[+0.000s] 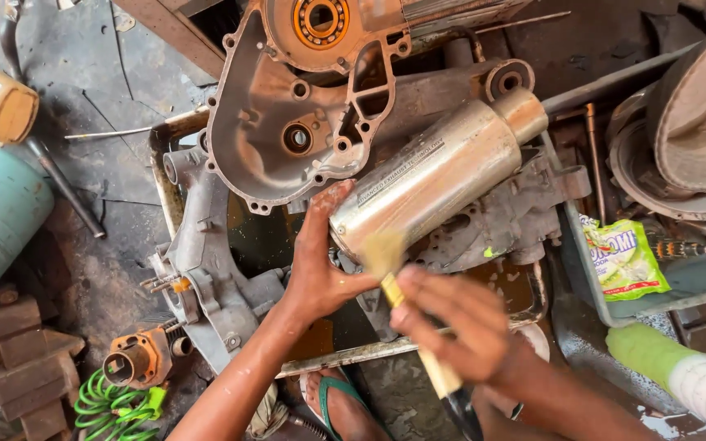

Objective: Cleaning a motorcycle muffler using a brush, liquid, and a cloth to prepare it for polishing.

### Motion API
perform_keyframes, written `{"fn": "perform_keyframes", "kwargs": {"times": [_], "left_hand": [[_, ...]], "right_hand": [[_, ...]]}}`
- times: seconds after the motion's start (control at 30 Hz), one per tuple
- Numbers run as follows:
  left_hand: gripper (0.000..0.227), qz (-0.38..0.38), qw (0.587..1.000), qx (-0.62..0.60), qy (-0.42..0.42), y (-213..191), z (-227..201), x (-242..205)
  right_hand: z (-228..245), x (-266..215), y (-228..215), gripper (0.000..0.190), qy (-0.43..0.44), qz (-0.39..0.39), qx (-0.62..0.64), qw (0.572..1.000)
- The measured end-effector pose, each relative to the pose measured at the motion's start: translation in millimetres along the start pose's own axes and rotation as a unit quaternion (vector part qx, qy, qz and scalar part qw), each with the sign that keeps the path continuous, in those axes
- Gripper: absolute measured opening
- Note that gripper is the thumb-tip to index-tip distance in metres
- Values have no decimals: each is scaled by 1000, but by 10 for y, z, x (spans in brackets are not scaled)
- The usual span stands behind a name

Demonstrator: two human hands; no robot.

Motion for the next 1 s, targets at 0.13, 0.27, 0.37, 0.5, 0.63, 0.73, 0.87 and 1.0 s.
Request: {"fn": "perform_keyframes", "kwargs": {"times": [0.13,0.27,0.37,0.5,0.63,0.73,0.87,1.0], "left_hand": [[95,-14,994,-19,-105,-9,46,-8],[93,-5,990,-30,-136,19,43,-11],[96,4,988,-48,-145,32,132,-7],[102,47,994,-44,-88,31,160,-13],[98,47,991,-43,-122,27,84,26],[98,41,990,-35,-132,37,56,48],[96,47,992,-25,-112,74,78,35],[96,56,998,-7,-36,68,89,-20]], "right_hand": [[-261,86,-223,35,94,-4,127,987],[-664,-119,-633,17,69,-166,-112,977],[-750,-393,-58,25,137,81,96,983],[74,-3,-24,21,-50,54,78,994],[-825,-155,-305,33,165,-31,67,984],[-887,-19,-731,16,178,-216,-33,959],[-244,9,-454,25,13,-130,-207,970],[277,171,103,25,-37,26,-23,999]]}}
Point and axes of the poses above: each hand's wrist, its own x-axis towards the middle knuckle, its own y-axis out of the palm, z = x × y, the point moved 9 cm from there along x, towards the middle knuckle, and after that the axes turned 15 degrees about -x, right-handed, at the moved point
